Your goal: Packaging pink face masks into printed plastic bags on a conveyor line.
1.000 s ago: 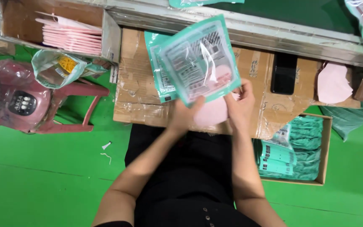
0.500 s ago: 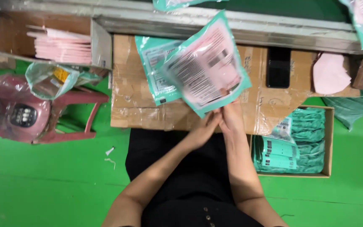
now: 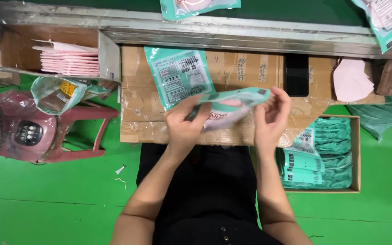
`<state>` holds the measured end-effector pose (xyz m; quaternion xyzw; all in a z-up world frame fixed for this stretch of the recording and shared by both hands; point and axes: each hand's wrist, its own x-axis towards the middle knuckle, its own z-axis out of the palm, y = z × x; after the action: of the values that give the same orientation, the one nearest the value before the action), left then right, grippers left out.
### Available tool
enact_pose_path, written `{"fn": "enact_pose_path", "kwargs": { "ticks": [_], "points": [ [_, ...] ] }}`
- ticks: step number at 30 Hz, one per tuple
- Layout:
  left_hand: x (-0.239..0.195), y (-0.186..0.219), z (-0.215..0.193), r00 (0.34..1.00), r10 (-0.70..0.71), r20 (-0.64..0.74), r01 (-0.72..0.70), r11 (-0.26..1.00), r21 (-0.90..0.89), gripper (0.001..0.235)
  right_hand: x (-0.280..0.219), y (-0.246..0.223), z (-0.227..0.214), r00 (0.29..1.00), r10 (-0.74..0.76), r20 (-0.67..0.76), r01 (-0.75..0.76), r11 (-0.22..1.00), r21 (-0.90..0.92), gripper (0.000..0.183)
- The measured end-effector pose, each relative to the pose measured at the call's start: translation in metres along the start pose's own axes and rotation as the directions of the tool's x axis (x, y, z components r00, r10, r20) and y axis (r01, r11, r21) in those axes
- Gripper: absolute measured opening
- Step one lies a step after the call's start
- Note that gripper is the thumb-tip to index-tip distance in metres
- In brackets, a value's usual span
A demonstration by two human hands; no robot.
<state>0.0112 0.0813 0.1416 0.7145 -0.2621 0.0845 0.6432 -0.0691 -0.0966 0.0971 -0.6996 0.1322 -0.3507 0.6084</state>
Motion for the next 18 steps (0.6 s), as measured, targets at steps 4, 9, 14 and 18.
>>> {"fn": "enact_pose_path", "kwargs": {
  "ticks": [4, 9, 14, 18],
  "points": [
    [-0.016, -0.01, 0.004, 0.973, -0.23, -0.036, 0.222, 0.963, -0.151, 0.014, -0.006, 0.037, -0.023, 0.947, 0.321, -0.012, -0.293, 0.881, 0.372, 0.02],
    [-0.022, -0.014, 0.003, 0.953, -0.298, -0.058, 0.292, 0.952, -0.096, 0.015, -0.008, 0.047, -0.024, 0.917, 0.388, 0.088, -0.375, 0.77, 0.516, 0.003],
    [-0.018, -0.012, 0.003, 0.989, -0.146, 0.015, 0.145, 0.988, 0.046, 0.009, -0.015, 0.047, -0.022, 0.853, 0.452, 0.261, -0.518, 0.676, 0.523, 0.007],
    [-0.013, -0.005, 0.001, 0.969, -0.221, 0.107, 0.231, 0.967, -0.102, 0.01, -0.017, 0.046, -0.022, 0.849, 0.432, 0.303, -0.527, 0.664, 0.53, 0.008]
  ]
}}
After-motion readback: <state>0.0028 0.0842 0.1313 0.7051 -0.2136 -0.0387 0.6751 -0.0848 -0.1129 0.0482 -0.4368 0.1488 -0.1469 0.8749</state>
